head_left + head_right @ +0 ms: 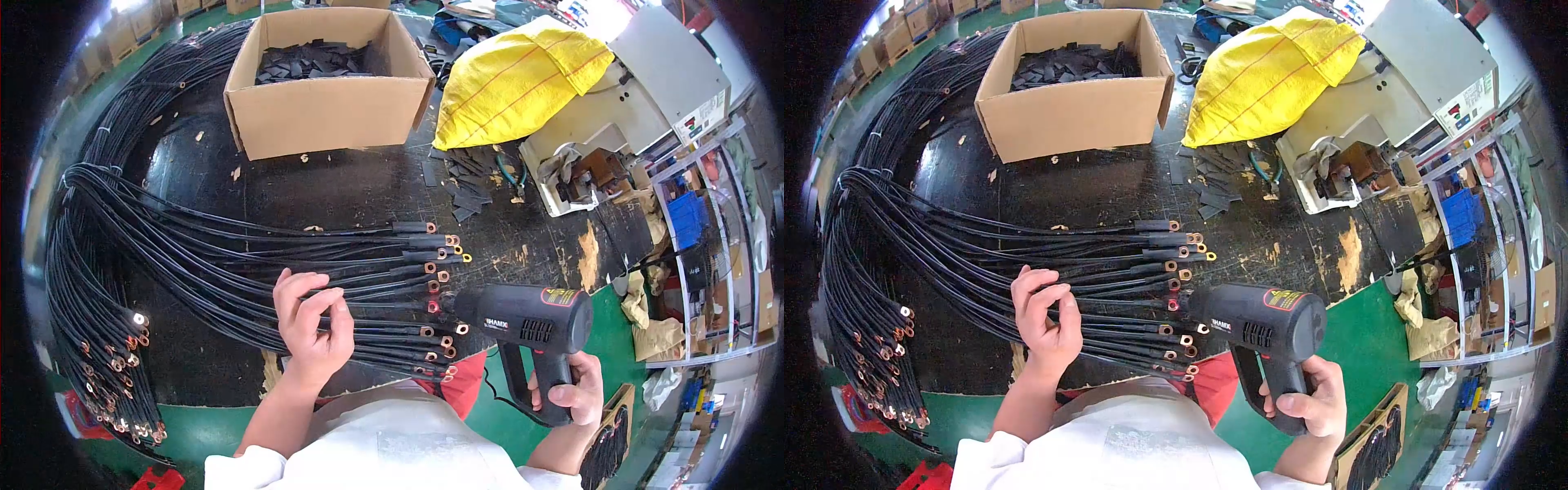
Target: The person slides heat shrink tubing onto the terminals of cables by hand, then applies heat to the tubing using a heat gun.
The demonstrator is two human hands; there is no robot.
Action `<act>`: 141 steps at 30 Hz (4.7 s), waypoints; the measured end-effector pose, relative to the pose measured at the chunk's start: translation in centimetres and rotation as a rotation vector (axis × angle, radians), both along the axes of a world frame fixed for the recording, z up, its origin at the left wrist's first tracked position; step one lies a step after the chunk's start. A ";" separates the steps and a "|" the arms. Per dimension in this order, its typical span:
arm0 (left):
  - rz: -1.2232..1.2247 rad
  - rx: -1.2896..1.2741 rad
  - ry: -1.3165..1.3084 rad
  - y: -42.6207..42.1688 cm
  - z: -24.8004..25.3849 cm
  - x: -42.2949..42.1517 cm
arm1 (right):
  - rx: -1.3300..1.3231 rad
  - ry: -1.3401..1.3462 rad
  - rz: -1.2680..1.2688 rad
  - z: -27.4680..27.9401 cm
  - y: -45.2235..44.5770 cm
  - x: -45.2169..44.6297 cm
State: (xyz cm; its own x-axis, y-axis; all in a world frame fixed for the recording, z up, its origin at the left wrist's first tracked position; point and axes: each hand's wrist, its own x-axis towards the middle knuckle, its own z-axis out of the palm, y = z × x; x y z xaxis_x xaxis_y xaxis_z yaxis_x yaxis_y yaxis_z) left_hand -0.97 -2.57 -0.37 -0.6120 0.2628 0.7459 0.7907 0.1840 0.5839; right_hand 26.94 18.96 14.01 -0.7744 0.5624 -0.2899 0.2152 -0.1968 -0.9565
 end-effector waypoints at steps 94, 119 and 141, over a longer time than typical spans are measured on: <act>0.036 -0.058 0.028 0.4 -0.7 0.1 | 0.005 -0.018 0.049 0.3 -0.6 -3.5; -0.081 -0.359 -0.063 1.5 0.2 0.1 | 0.017 0.056 -0.064 -0.2 0.0 -1.6; -0.051 -0.439 0.036 4.3 -0.7 -1.1 | -0.011 0.076 -0.121 -1.2 0.4 -1.4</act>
